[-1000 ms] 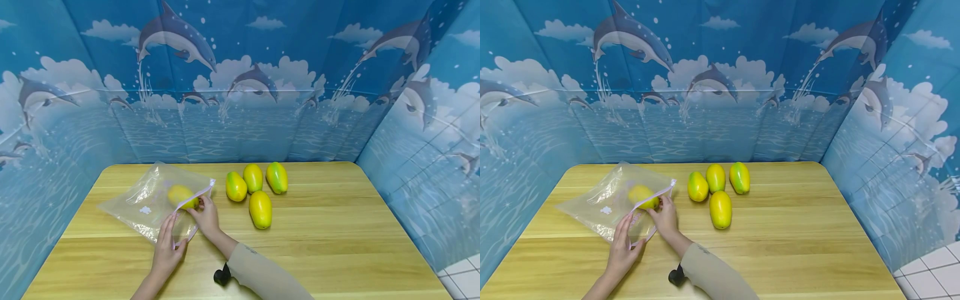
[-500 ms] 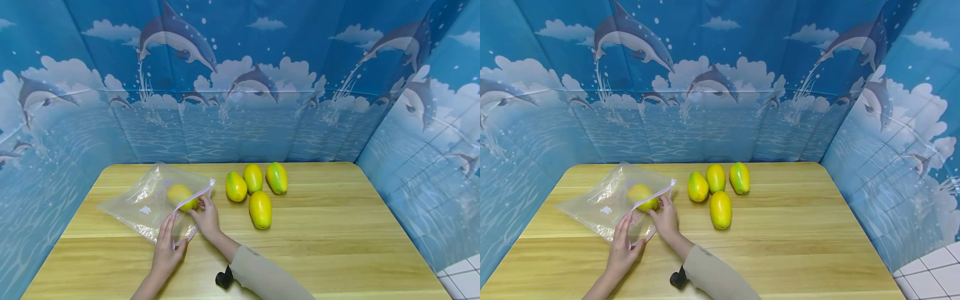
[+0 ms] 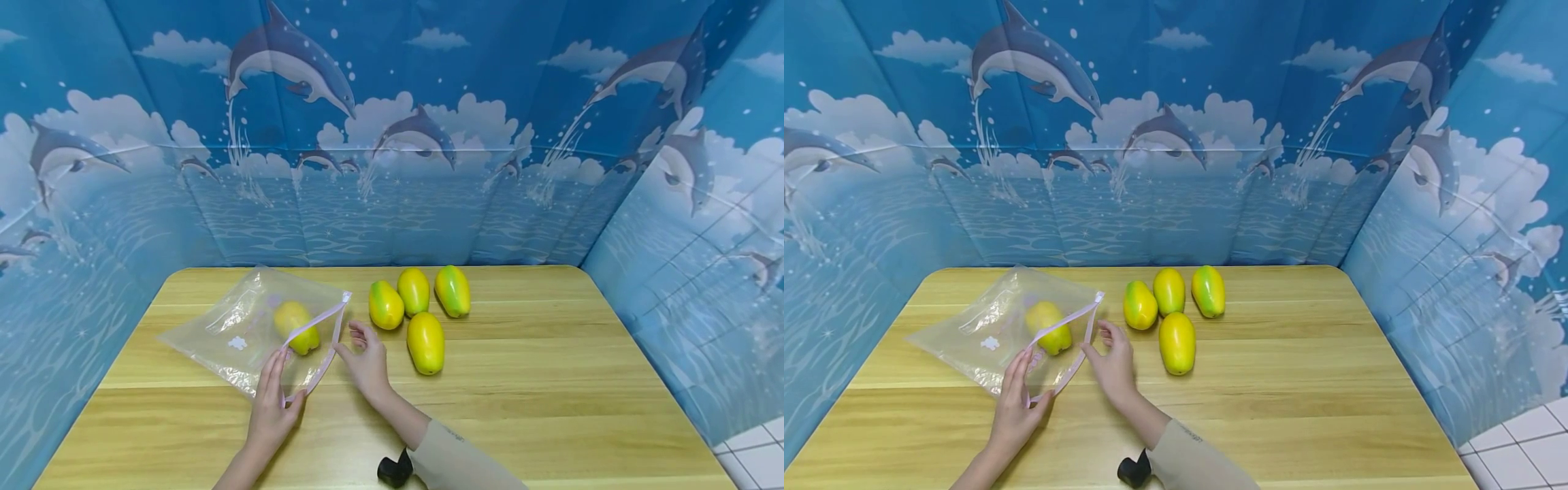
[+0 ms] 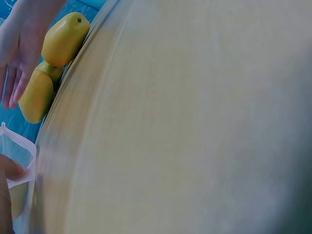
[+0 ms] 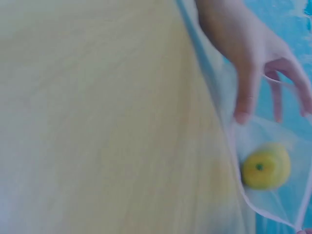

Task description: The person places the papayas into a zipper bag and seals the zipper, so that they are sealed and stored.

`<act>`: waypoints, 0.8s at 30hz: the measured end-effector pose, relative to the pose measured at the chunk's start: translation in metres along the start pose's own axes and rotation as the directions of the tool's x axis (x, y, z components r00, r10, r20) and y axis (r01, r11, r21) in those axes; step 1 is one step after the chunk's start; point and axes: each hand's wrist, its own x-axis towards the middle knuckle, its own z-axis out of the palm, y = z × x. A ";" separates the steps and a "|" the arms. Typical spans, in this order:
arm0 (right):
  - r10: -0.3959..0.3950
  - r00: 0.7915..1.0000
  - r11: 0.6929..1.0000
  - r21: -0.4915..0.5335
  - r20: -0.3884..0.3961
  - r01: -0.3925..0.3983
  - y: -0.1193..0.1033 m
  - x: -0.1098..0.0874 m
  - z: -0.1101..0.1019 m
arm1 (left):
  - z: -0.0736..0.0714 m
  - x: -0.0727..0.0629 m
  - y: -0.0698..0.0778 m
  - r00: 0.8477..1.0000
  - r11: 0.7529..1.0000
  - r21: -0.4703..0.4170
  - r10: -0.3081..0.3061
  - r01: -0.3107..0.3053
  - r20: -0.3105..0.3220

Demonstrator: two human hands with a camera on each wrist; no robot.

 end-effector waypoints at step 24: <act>-0.092 0.955 0.994 -0.080 -0.281 0.072 -0.011 -0.024 -0.098 | 0.000 -0.001 -0.002 1.000 1.000 -0.022 0.014 -0.015 -0.003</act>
